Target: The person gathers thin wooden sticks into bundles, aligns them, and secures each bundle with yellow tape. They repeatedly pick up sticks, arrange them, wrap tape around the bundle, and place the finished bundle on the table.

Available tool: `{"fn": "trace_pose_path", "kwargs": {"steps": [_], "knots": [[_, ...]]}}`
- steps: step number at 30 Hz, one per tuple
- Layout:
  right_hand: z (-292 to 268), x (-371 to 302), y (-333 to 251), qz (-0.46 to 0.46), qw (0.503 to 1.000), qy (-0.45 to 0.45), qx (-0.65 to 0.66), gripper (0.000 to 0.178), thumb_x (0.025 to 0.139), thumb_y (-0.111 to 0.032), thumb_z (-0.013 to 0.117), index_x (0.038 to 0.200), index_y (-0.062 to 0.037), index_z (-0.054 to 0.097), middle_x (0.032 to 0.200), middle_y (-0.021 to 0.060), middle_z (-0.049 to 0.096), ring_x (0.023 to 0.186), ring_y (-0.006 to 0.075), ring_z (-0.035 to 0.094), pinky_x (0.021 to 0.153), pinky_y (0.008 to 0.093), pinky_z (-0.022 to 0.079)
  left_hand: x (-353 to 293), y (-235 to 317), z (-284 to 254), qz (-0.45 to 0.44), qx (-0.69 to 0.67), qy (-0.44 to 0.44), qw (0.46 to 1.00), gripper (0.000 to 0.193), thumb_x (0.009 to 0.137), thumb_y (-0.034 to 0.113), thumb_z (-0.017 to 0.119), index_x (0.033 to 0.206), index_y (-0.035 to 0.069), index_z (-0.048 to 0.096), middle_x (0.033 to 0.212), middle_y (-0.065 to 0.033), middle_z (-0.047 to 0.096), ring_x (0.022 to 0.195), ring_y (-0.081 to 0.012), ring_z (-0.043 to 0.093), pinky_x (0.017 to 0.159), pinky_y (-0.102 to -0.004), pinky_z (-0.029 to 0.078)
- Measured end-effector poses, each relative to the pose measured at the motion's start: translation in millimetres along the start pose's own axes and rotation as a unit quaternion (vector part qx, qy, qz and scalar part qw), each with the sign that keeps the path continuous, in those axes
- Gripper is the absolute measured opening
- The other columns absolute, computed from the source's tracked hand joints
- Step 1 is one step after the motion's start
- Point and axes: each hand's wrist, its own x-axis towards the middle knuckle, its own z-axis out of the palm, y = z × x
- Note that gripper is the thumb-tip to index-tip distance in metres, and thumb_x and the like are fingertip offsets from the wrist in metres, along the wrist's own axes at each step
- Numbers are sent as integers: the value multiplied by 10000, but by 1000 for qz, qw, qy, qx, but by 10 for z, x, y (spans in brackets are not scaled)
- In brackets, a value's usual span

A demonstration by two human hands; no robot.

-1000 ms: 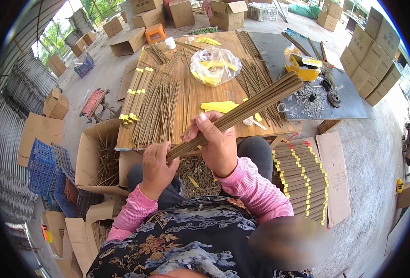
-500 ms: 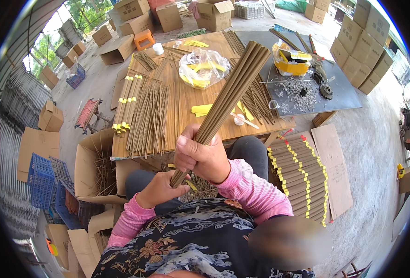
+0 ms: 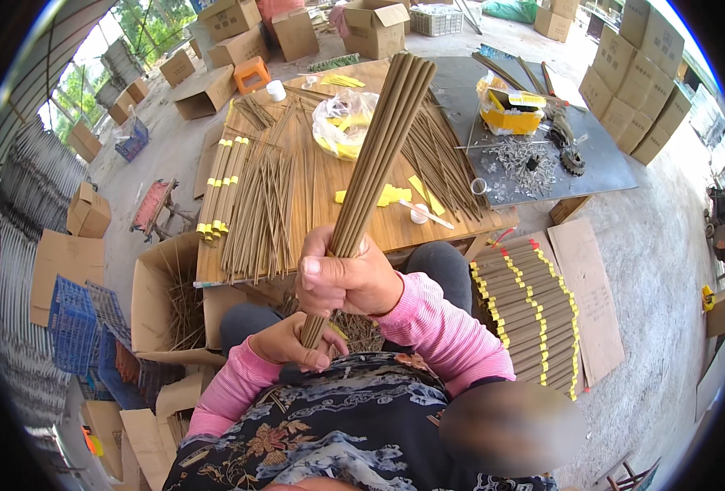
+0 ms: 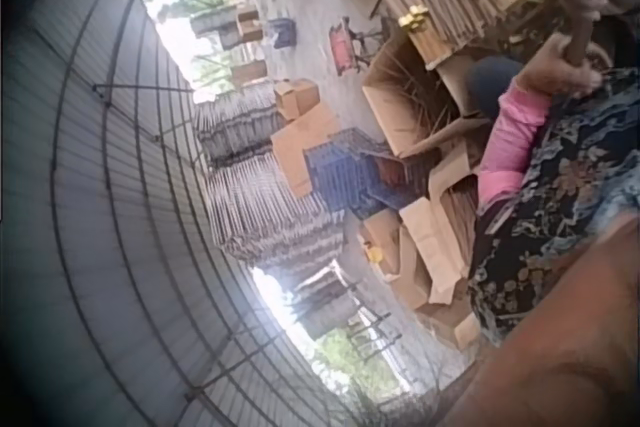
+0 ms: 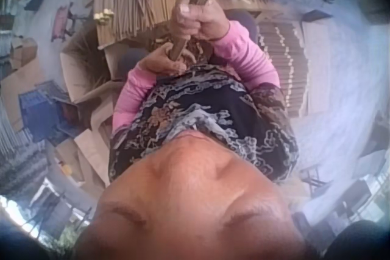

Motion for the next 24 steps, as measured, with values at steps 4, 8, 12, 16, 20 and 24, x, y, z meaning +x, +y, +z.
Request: {"fn": "trace_pose_path", "kwargs": {"steps": [4,8,12,16,20,24], "knots": [[-81,1,5,-8,997,73,-12,174,859,-134,518,731,-19,491,448,-8,357,343,96,322,352,273,290,6,-19,57,25,32,82,996,297,767,115,648,1000,-46,559,583,10,541,472,-42,474,438,-172,359],[-120,26,11,0,993,83,-82,159,849,-153,527,789,-5,526,473,42,428,392,160,429,435,329,382,12,-72,19,26,59,120,991,291,772,117,638,1014,-27,566,608,16,551,478,-35,477,440,-170,363],[-165,60,55,-47,980,134,-137,160,838,-157,543,810,1,534,500,68,463,449,204,503,526,366,447,60,-150,44,56,102,200,973,325,773,153,653,1049,5,561,650,10,569,519,-35,494,474,-182,391],[-251,37,42,13,991,98,-90,152,850,-139,536,790,0,532,474,42,449,408,158,460,436,299,402,167,-321,-142,128,165,132,969,570,752,245,705,1206,17,448,854,-67,605,773,-101,557,656,-237,451],[-275,49,15,83,950,136,-267,169,838,-156,601,743,-33,533,526,11,490,413,82,443,406,229,347,-9,-117,-345,203,163,125,957,1045,704,346,739,1384,12,19,1310,-212,328,1215,-251,346,998,-333,293],[-221,54,309,158,871,186,-426,182,826,-189,619,763,-24,573,546,-4,520,461,86,477,431,233,359,-259,524,-191,403,52,260,876,1128,660,374,763,1381,7,-23,1301,-212,328,1216,-253,351,1024,-377,258]]}}
